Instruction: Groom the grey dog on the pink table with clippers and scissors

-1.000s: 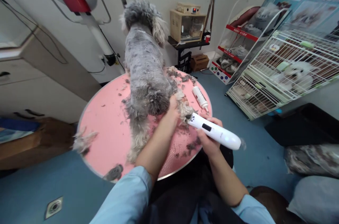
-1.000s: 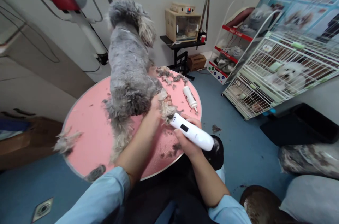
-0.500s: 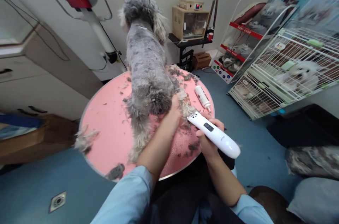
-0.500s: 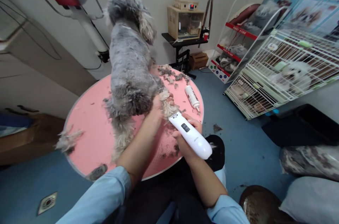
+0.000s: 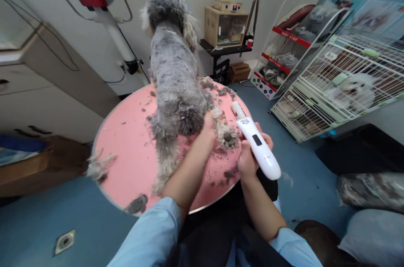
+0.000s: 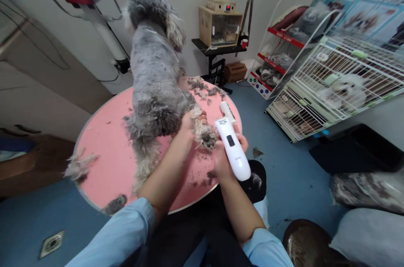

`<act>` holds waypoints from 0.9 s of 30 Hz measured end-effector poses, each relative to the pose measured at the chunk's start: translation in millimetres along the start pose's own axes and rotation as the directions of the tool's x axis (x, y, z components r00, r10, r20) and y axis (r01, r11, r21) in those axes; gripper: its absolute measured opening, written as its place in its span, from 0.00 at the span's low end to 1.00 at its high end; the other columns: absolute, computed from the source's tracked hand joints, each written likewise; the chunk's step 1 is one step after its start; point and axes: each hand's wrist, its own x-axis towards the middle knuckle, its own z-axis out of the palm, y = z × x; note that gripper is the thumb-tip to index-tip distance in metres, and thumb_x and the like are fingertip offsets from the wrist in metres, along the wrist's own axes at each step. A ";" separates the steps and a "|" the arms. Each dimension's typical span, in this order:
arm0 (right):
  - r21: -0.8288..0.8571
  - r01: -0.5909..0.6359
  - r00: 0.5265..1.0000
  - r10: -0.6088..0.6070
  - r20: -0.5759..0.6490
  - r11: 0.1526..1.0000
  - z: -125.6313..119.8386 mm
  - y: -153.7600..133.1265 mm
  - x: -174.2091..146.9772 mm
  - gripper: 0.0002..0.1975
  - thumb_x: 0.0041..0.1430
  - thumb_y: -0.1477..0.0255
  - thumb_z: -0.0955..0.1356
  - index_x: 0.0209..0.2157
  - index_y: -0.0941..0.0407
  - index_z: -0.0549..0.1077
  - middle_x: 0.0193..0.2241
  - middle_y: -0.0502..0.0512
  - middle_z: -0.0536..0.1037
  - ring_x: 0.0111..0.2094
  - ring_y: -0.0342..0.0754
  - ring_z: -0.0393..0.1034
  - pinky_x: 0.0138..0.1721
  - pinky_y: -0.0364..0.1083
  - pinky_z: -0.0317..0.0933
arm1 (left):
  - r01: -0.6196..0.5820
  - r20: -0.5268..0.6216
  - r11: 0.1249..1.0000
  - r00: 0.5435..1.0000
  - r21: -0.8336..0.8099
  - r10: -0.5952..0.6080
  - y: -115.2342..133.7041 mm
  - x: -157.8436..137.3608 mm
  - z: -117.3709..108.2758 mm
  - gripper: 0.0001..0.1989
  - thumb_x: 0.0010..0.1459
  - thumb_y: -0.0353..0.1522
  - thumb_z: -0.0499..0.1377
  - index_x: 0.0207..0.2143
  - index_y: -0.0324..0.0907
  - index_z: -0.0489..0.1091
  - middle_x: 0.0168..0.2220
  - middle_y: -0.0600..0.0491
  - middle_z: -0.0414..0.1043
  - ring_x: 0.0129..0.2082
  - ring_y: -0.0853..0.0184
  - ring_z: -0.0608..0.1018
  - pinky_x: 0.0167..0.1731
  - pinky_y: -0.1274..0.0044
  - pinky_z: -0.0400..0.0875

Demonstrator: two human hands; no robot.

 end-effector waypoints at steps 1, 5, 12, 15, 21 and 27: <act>0.022 0.017 0.999 -0.016 -0.038 1.000 -2.8 3.9 2.9 0.21 0.60 0.62 0.69 0.48 0.49 0.55 0.61 0.65 0.63 0.41 0.49 0.76 0.43 0.55 0.72 | 0.002 -0.005 1.000 1.000 -0.004 -0.002 0.3 -0.7 0.5 0.15 0.59 0.28 0.46 0.18 0.40 0.58 0.09 0.58 0.53 0.07 0.75 0.58 0.10 0.85 0.51; 0.015 0.075 0.995 -0.076 0.066 0.997 -29.4 6.1 7.1 0.20 0.57 0.61 0.70 0.44 0.50 0.58 0.48 0.58 0.74 0.40 0.51 0.76 0.43 0.54 0.71 | 0.014 -0.001 1.000 1.000 -0.006 -0.014 1.5 -1.5 0.2 0.15 0.58 0.27 0.47 0.18 0.40 0.57 0.10 0.58 0.54 0.07 0.75 0.59 0.10 0.85 0.51; -0.076 0.072 0.933 -0.041 0.357 0.994 -39.0 -9.3 -3.9 0.19 0.53 0.70 0.73 0.43 0.51 0.63 0.46 0.59 0.78 0.49 0.54 0.75 0.49 0.57 0.69 | -0.011 -0.010 0.999 1.000 0.049 0.012 -0.5 0.2 0.0 0.16 0.59 0.28 0.47 0.18 0.41 0.55 0.09 0.58 0.53 0.06 0.72 0.60 0.09 0.83 0.53; 0.038 -0.071 0.926 0.052 0.374 0.997 -36.5 -0.9 -0.6 0.20 0.54 0.63 0.73 0.43 0.51 0.62 0.47 0.60 0.78 0.49 0.55 0.75 0.49 0.58 0.69 | -0.034 0.001 0.999 0.999 0.032 0.034 1.8 -2.1 0.3 0.17 0.61 0.28 0.45 0.18 0.42 0.54 0.10 0.58 0.54 0.06 0.74 0.60 0.09 0.84 0.52; 0.129 -0.166 0.888 0.091 0.452 0.978 -63.1 -3.8 9.3 0.19 0.57 0.64 0.72 0.47 0.48 0.65 0.51 0.58 0.77 0.52 0.55 0.74 0.48 0.57 0.71 | -0.049 0.020 0.998 0.999 0.025 0.049 8.3 -0.3 -3.0 0.14 0.60 0.28 0.47 0.20 0.42 0.55 0.11 0.60 0.54 0.06 0.75 0.58 0.09 0.84 0.50; -0.059 0.420 0.564 -0.210 0.799 0.906 -54.5 -24.0 14.4 0.11 0.63 0.71 0.66 0.46 0.49 0.72 0.52 0.58 0.78 0.47 0.52 0.74 0.46 0.54 0.67 | -0.086 -0.001 0.986 0.996 0.140 0.087 11.0 5.6 -8.4 0.12 0.56 0.25 0.48 0.20 0.41 0.57 0.11 0.59 0.55 0.07 0.75 0.60 0.10 0.85 0.54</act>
